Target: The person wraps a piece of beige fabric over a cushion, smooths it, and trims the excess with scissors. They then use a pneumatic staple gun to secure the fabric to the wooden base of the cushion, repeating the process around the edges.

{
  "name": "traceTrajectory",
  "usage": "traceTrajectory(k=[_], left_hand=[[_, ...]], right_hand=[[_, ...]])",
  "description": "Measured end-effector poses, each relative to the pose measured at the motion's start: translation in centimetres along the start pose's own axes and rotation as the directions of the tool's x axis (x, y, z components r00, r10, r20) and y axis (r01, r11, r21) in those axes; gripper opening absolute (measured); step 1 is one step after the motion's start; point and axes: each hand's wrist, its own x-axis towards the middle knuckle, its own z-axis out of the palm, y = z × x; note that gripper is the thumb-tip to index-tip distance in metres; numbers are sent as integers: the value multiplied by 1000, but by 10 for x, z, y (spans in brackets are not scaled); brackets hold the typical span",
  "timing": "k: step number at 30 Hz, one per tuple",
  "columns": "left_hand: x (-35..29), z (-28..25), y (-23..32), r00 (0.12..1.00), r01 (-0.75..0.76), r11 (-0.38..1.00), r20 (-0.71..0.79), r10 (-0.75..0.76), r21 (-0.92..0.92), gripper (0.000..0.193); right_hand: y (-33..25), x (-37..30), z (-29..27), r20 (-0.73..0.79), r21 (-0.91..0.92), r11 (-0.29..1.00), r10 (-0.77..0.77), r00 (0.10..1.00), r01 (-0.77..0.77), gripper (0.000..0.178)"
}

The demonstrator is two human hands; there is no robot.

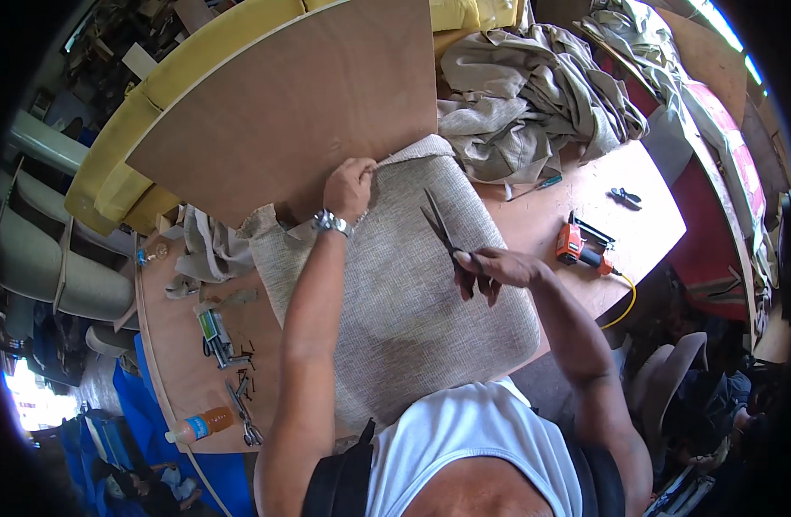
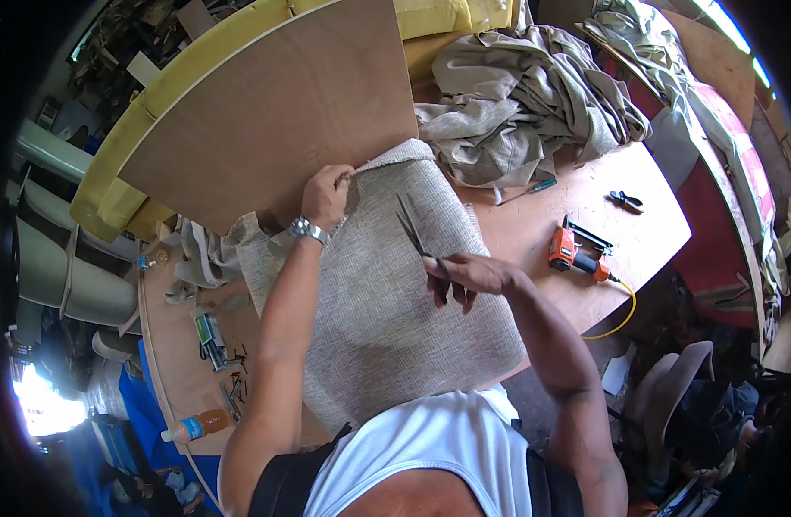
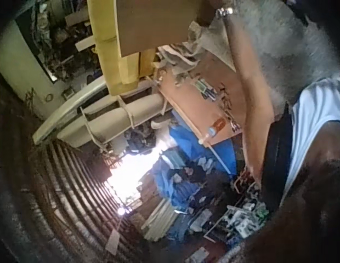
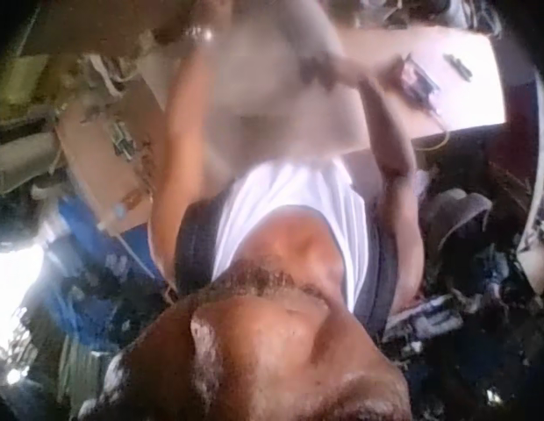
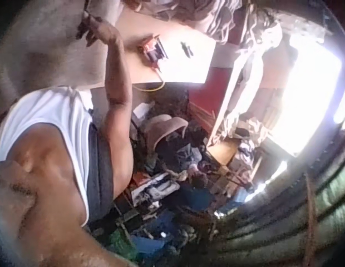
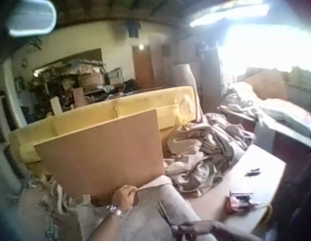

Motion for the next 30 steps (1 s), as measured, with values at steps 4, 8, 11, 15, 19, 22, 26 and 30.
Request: traceTrajectory(k=[4, 8, 11, 15, 19, 22, 26, 30], left_hand=[[-48, 23, 21, 949, -181, 962, -219, 225, 203, 9], [-71, 47, 29, 897, -214, 946, -336, 289, 242, 10], [-85, 56, 32, 913, -184, 955, -321, 254, 233, 14], [-97, 64, 32, 913, -237, 942, -278, 300, 237, 24], [-100, 72, 32, 915, -289, 936, -228, 332, 202, 25], [-108, 80, 20, 940, -269, 942, -157, 302, 198, 23], [-109, 95, 15, 966, -216, 964, -110, 234, 154, 17], [-109, 96, 13, 993, -88, 996, -76, 88, -2, 13]], right_hand=[[-22, 36, -18, -72, -130, 978, 156, 985, -164, 85], [-40, 54, -31, -117, -262, 930, 233, 965, -256, 78], [-48, 61, -34, -183, -343, 886, 262, 948, -311, 75], [-47, 67, -43, -165, -511, 830, 162, 973, -225, 73], [-48, 71, -39, -309, -494, 785, 242, 920, -373, 73], [-48, 76, -26, -371, -506, 784, 178, 911, -359, 64], [-26, 76, -25, -418, -436, 848, 106, 902, -301, 57], [-24, 78, -18, -425, -426, 853, 107, 899, -303, 56]])
